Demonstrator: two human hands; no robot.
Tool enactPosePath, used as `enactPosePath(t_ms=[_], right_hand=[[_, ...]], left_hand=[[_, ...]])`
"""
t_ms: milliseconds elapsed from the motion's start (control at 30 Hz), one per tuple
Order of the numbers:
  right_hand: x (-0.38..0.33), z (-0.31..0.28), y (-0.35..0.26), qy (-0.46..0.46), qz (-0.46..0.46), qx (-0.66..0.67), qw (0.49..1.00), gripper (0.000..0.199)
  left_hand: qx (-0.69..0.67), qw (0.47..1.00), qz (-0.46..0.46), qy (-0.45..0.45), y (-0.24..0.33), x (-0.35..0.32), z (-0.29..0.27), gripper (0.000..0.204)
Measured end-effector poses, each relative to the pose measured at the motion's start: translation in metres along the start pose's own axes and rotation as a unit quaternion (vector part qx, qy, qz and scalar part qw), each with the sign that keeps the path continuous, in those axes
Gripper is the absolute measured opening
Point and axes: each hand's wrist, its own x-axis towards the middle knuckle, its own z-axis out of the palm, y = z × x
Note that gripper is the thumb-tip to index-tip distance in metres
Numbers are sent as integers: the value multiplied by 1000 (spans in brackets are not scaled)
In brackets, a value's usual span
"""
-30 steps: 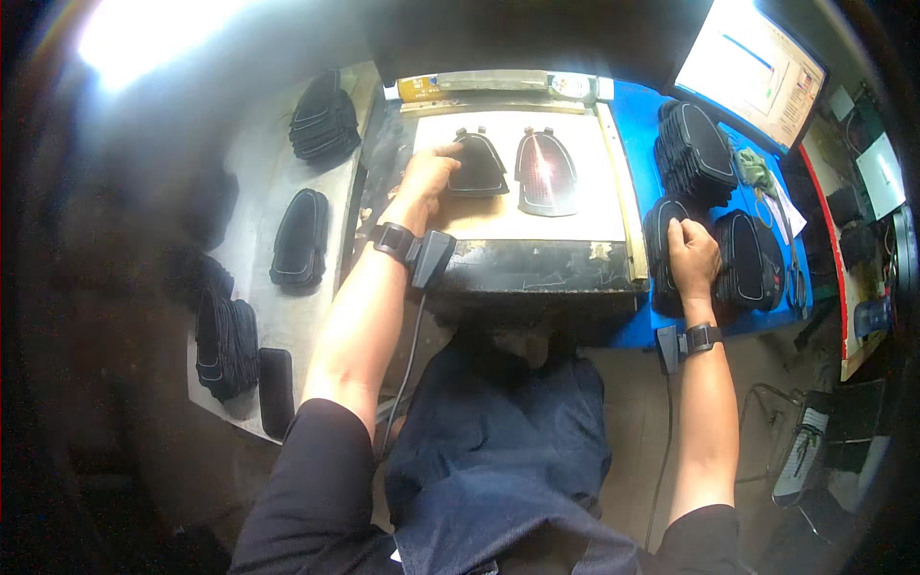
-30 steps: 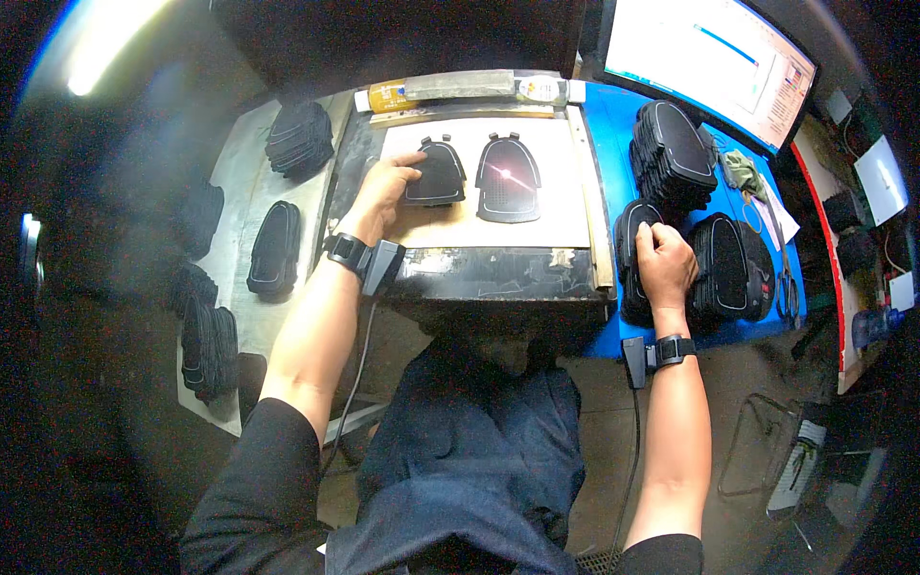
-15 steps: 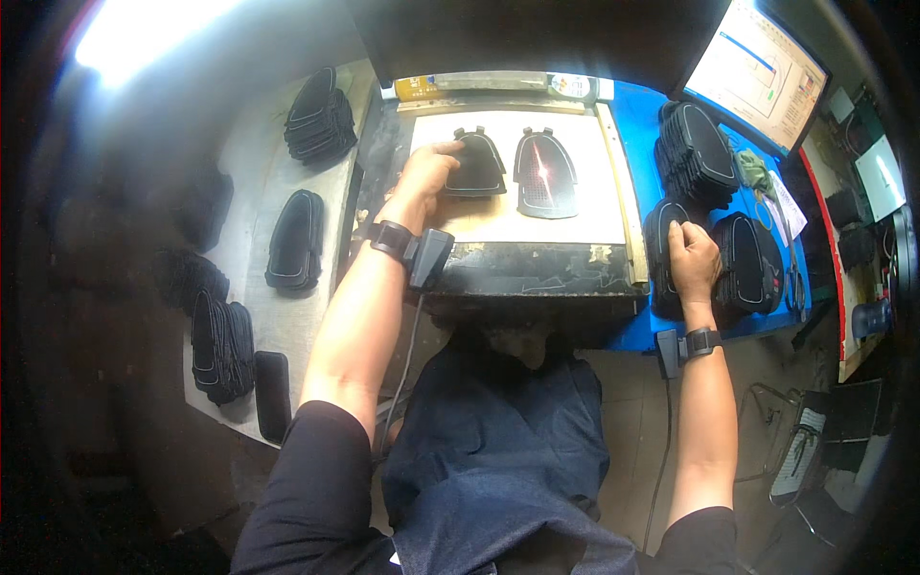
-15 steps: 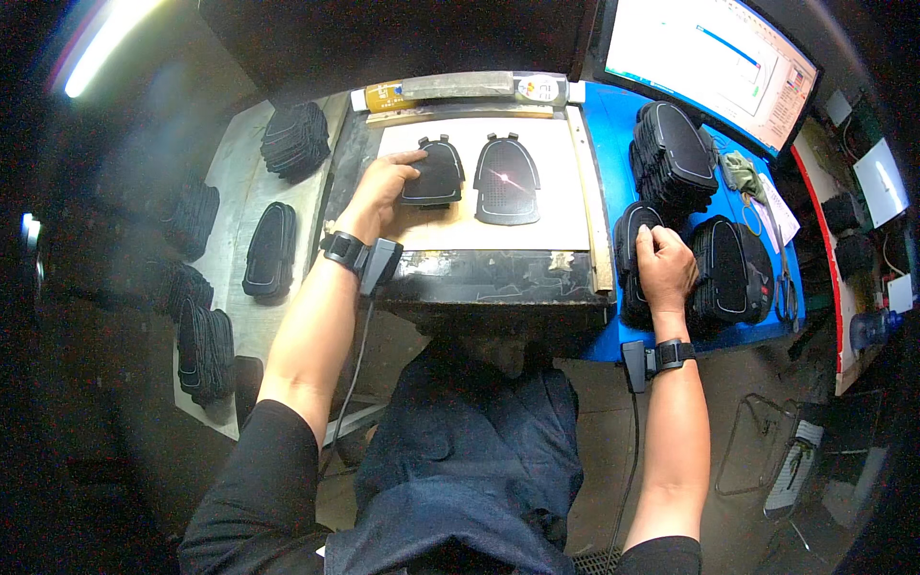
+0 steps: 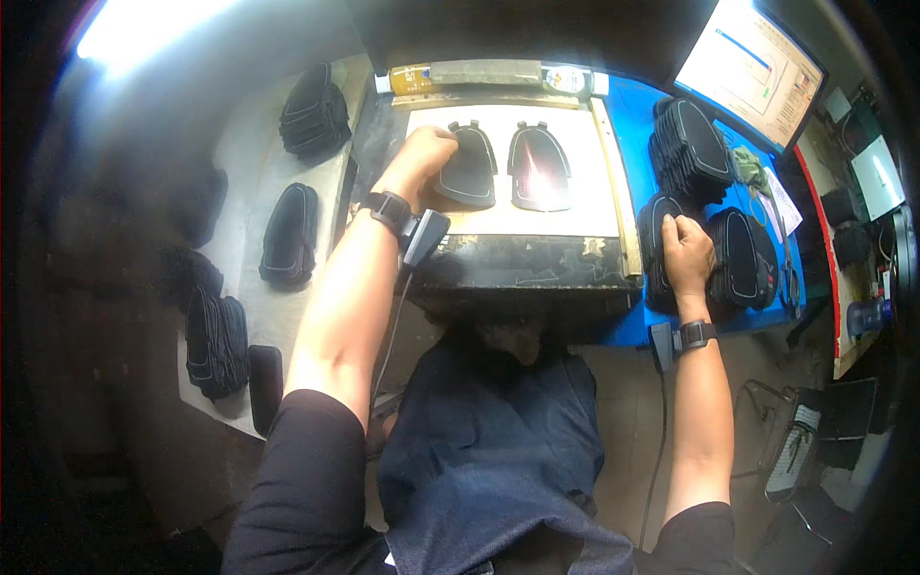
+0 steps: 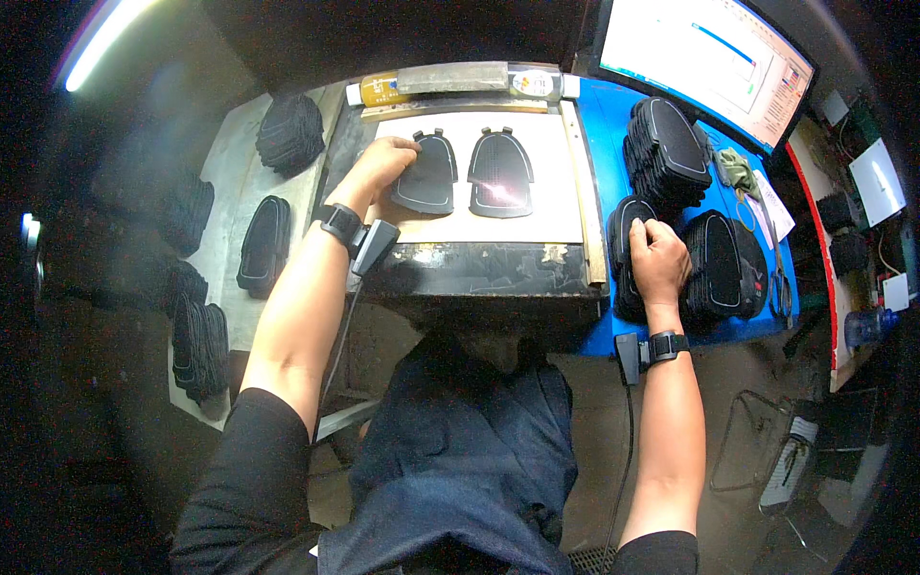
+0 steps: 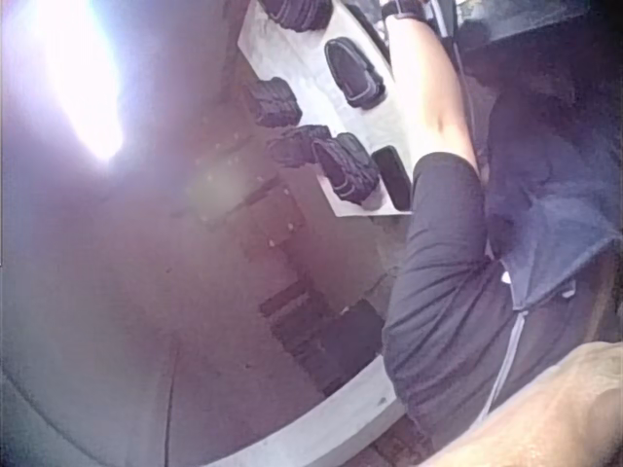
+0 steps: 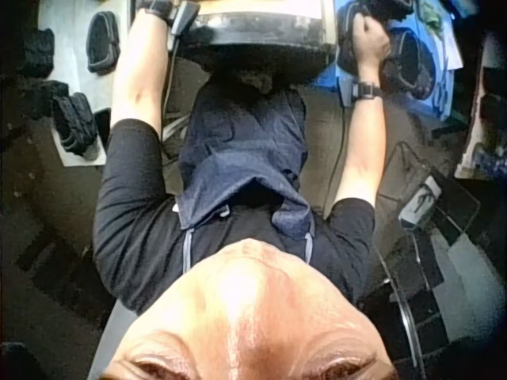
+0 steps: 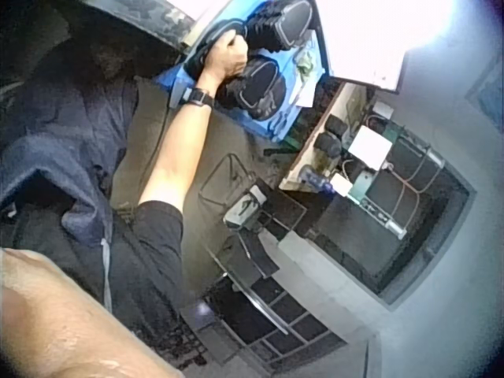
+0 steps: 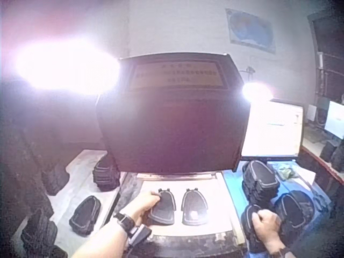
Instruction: Picking up shoe upper components, placing them on an inspection light board, and organizing them into stacks.
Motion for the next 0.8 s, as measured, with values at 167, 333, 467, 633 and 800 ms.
enactPosePath(t_ms=[167,333,467,633,800], right_hand=[[-1,-1,-1,0,8,4,1000,36],[0,-1,0,2,0,15,1000,36],[0,0,1,3,2,11,1000,36],[1,1,2,8,-9,21,1000,36],[0,1,2,7,-6,17,1000,36]], left_hand=[[167,985,31,2,-3,-15,-10,50],[270,954,101,84,-28,-48,4,58],[259,955,95,107,-32,-55,9,55],[259,952,110,119,-34,-55,13,52],[260,949,120,131,-33,-57,14,50]])
